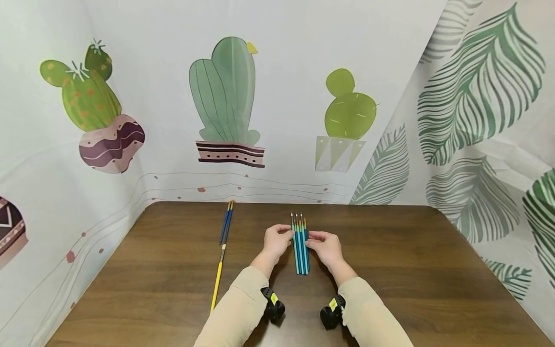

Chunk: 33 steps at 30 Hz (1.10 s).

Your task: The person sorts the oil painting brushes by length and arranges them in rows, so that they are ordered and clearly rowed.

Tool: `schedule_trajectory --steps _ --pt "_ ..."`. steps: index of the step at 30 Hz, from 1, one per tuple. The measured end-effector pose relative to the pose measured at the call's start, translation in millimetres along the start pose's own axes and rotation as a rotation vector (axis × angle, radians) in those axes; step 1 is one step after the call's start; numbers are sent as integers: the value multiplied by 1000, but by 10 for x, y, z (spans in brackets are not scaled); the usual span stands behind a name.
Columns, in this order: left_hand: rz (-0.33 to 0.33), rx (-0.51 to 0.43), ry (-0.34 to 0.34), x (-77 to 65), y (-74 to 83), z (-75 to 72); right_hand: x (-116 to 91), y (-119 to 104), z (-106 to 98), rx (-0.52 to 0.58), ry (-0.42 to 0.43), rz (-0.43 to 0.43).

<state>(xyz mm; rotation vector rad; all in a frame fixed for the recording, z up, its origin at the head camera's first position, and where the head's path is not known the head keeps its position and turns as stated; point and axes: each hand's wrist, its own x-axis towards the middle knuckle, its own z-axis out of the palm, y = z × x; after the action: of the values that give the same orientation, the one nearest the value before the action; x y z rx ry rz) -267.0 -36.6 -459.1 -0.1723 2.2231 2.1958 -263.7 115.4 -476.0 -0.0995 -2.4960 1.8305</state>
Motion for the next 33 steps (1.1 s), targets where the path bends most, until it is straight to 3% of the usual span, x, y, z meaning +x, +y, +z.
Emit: schedule_trajectory --steps 12,17,25,33 --pt "-33 -75 93 36 -62 82 9 9 0 1 -7 -2" --pt "-35 -42 115 32 -69 118 -9 3 -2 -6 -10 -1" --pt "26 184 163 58 -93 175 -9 1 2 -10 -3 -6" --pt "75 367 217 63 -6 232 3 -21 -3 -6 -2 -12"
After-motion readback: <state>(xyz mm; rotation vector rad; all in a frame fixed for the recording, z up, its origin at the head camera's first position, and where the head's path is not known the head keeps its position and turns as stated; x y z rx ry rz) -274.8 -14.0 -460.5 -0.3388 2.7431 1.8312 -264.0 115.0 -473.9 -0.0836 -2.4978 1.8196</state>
